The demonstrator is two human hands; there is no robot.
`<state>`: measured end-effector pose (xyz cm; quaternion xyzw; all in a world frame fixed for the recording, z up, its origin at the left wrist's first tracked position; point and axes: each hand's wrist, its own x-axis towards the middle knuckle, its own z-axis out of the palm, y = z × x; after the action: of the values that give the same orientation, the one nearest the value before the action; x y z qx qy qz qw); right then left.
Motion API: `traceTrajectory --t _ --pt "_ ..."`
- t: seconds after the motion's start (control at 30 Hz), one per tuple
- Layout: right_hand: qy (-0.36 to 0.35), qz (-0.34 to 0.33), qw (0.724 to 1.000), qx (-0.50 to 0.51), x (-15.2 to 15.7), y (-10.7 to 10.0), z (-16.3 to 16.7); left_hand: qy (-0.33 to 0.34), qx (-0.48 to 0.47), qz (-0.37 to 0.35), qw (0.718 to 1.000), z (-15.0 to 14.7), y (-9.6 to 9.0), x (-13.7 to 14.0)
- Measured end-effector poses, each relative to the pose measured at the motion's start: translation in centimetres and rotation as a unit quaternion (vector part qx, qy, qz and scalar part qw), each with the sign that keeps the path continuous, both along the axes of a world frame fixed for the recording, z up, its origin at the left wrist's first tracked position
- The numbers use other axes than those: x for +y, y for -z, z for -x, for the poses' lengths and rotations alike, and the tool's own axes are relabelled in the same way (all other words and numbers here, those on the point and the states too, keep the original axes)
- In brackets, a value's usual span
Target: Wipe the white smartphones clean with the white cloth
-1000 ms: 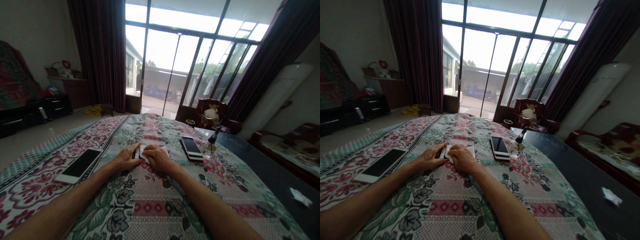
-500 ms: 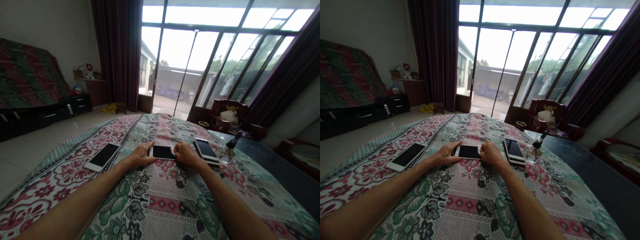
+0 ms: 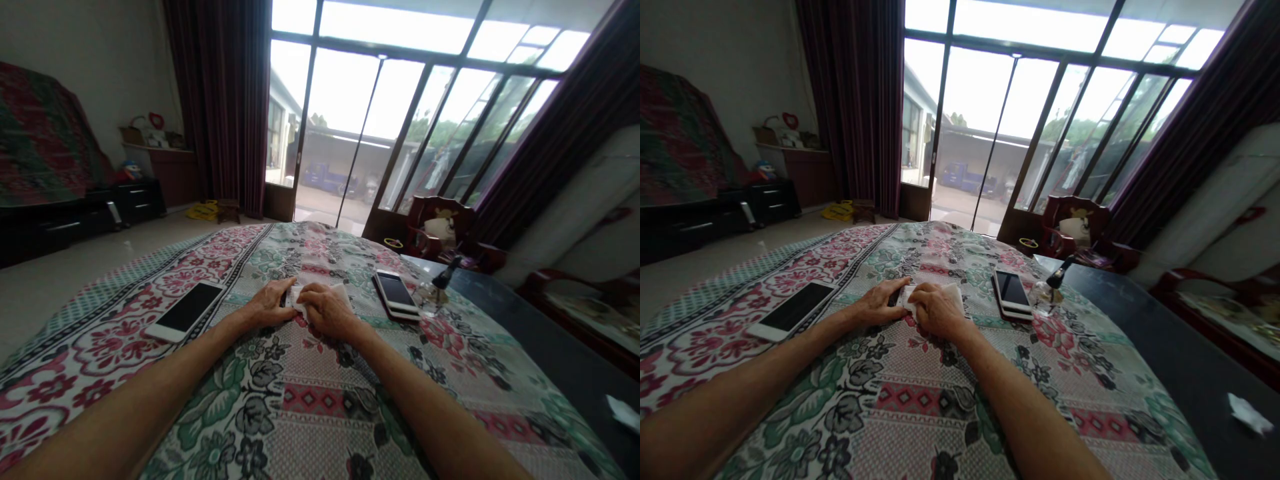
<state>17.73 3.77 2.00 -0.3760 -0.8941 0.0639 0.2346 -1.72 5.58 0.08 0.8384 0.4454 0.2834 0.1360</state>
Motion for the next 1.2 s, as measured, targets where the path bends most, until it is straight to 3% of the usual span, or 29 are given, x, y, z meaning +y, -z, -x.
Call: traceTrajectory --t 0.23,0.43,0.67,0.83,1.07,1.2 --pt "0.099 0.014 0.994 -0.033 1.0 -1.1 -2.6 -0.007 0.0 -0.009 1.0 0.2 0.8 0.6" --pt "0.178 0.028 0.982 -0.047 2.2 -1.8 -6.1 0.004 -0.001 0.011 1.0 0.4 0.5 0.4" --pt "0.092 0.001 0.996 0.012 1.2 -0.3 -3.3 0.012 -0.013 0.011 1.0 0.8 0.5 0.7" --pt "0.049 -0.041 0.998 -0.025 -0.2 -0.1 -0.6 0.028 -0.02 0.054 0.998 1.0 0.2 0.8" --pt "0.034 -0.006 0.998 -0.045 0.0 -0.8 -0.7 0.025 -0.015 0.064 0.998 0.9 -0.1 0.8" --pt "0.024 -0.025 0.999 -0.022 0.5 -0.2 -0.6 0.02 -0.014 0.057 0.998 0.9 0.0 0.8"
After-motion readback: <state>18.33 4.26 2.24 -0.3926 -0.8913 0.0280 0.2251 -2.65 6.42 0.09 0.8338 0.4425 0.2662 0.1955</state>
